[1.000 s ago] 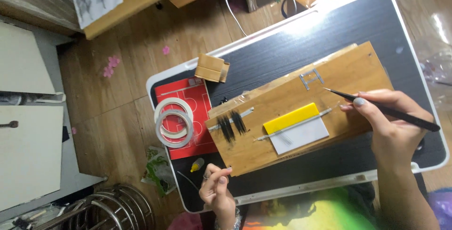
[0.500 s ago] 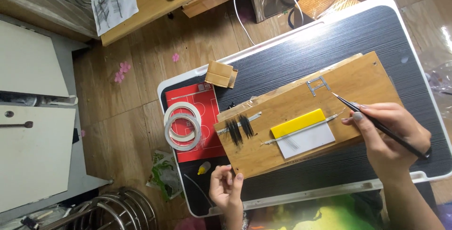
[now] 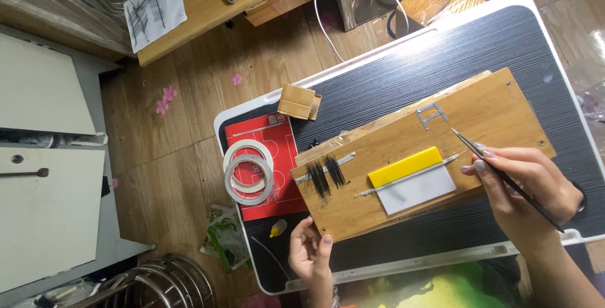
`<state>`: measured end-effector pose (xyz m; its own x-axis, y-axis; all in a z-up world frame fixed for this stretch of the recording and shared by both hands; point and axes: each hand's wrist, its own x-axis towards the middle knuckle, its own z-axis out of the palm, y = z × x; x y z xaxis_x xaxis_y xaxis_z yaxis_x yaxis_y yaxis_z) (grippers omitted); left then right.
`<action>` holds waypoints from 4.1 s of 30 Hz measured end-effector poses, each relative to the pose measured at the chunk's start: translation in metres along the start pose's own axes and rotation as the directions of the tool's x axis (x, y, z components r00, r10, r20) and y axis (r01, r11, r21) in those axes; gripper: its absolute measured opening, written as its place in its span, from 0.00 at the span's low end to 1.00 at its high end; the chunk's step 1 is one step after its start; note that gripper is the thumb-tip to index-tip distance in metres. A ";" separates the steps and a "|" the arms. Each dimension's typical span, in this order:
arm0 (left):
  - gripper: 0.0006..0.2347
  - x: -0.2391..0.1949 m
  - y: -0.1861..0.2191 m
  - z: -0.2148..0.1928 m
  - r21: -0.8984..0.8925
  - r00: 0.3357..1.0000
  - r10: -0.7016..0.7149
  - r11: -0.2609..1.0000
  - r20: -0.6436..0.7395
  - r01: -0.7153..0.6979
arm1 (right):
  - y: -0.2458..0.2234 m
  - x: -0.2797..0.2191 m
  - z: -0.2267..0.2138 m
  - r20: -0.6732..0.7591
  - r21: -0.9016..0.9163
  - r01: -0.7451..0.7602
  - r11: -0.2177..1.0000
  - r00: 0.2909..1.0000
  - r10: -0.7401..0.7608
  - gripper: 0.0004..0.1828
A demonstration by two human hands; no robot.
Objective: The person uses tweezers to pick up individual strands of black hair extensions from a wooden board and places them onto a white paper strip. The person repeats this process, moving strands from the board to the paper strip.
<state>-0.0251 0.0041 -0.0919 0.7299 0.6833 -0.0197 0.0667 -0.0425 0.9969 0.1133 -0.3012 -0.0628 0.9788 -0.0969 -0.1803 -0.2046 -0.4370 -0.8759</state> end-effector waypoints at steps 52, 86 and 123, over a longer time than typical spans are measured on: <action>0.13 0.005 -0.033 -0.005 0.072 0.983 0.158 0.986 -0.091 -0.152 | -0.062 0.003 -0.006 -0.185 -0.154 0.654 0.741 0.718 -0.671 0.06; 0.11 0.017 0.067 0.032 0.352 0.732 0.666 0.656 0.147 -0.668 | -0.026 -0.046 -0.054 0.166 0.384 0.647 0.659 0.654 -0.738 0.17; 0.12 0.042 0.092 0.091 0.343 0.619 0.548 0.526 0.562 -0.778 | -0.017 -0.039 -0.006 0.269 0.287 0.537 0.794 0.750 -0.604 0.13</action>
<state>0.0737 -0.0379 -0.0081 0.8709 -0.0104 0.4914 -0.2993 -0.8043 0.5133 0.0787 -0.2958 -0.0381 0.8594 0.4319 0.2738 0.3647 -0.1423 -0.9202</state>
